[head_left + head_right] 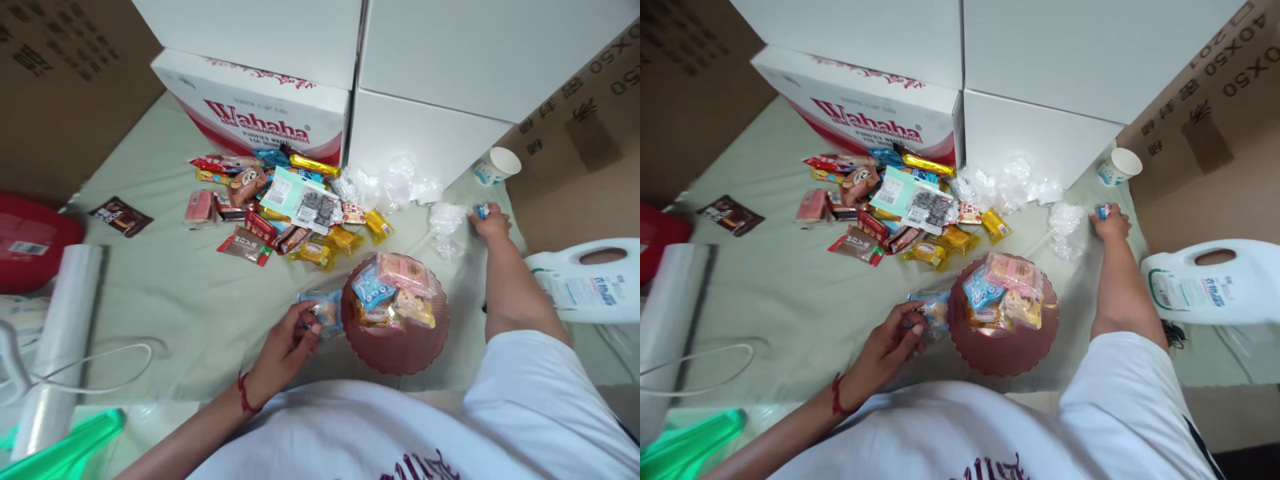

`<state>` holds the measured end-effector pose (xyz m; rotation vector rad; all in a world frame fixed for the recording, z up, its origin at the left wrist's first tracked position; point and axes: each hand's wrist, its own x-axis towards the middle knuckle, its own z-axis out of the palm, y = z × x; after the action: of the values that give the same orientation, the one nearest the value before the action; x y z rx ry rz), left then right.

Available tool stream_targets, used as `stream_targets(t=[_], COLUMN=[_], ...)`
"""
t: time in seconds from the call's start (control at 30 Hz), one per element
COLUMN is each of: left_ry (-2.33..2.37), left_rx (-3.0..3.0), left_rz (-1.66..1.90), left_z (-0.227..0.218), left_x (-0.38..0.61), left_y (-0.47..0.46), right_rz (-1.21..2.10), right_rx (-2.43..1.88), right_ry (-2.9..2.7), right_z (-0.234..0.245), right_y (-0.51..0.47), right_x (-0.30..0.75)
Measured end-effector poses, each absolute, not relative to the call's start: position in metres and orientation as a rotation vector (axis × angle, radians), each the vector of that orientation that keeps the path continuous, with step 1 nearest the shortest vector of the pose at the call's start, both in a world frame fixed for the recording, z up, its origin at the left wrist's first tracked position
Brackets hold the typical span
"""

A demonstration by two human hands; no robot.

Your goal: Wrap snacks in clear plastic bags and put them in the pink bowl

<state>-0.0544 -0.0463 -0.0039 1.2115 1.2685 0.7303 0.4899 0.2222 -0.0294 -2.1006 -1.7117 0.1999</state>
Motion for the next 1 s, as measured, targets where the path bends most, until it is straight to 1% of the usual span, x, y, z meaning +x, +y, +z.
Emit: stream_targets(t=[0.1,0.17,0.3,0.33,0.4,0.5,0.6,0.7,0.8,0.87,0.97,1.0], left_ry=[1.199,1.167,1.131,1.128,1.118,1.086,1.084,1.079,1.066,1.072,1.067,1.063], left_rx=[1.076,1.059,1.043,1.025,0.969,0.874,0.837,0.822,0.82,0.838,0.83,0.816], left_rz=[0.676,0.65,0.617,0.607,0.583,0.566,0.566,0.555,0.592,0.625,0.636,0.633], left_z=[0.006,0.012,0.017,0.016,0.014,0.009,0.006,0.003,-0.004,-0.011,-0.017,-0.017], left_x=[-0.047,-0.042,-0.033,-0.031,-0.026,-0.016,-0.004,0.008,0.017,0.021,0.022,0.021], left_y=[-0.045,-0.046,-0.051,-0.053,-0.055,-0.056,-0.052,-0.046,-0.043,-0.045,-0.052,-0.055], right_rz=[0.123,0.106,0.046,0.034,0.144,0.361,0.381,0.378,0.482,0.415,0.044,-0.002], right_rx=[-2.285,-2.238,-1.902,-1.8,-1.565,-1.293,-1.297,-1.294,-1.16,-1.282,-1.725,-1.838], right_ry=[-1.348,-1.311,-1.528,-1.654,-1.996,-2.404,-2.61,-2.672,-2.558,-2.313,-1.885,-1.865], right_z=[-0.03,-0.015,0.043,0.057,0.075,0.071,0.05,0.043,0.054,0.062,0.057,0.051], right_y=[0.209,0.183,0.085,0.056,0.002,-0.048,-0.06,-0.064,-0.071,-0.068,-0.03,-0.008], right_x=[0.463,0.441,0.381,0.362,0.32,0.265,0.231,0.221,0.234,0.257,0.315,0.337])
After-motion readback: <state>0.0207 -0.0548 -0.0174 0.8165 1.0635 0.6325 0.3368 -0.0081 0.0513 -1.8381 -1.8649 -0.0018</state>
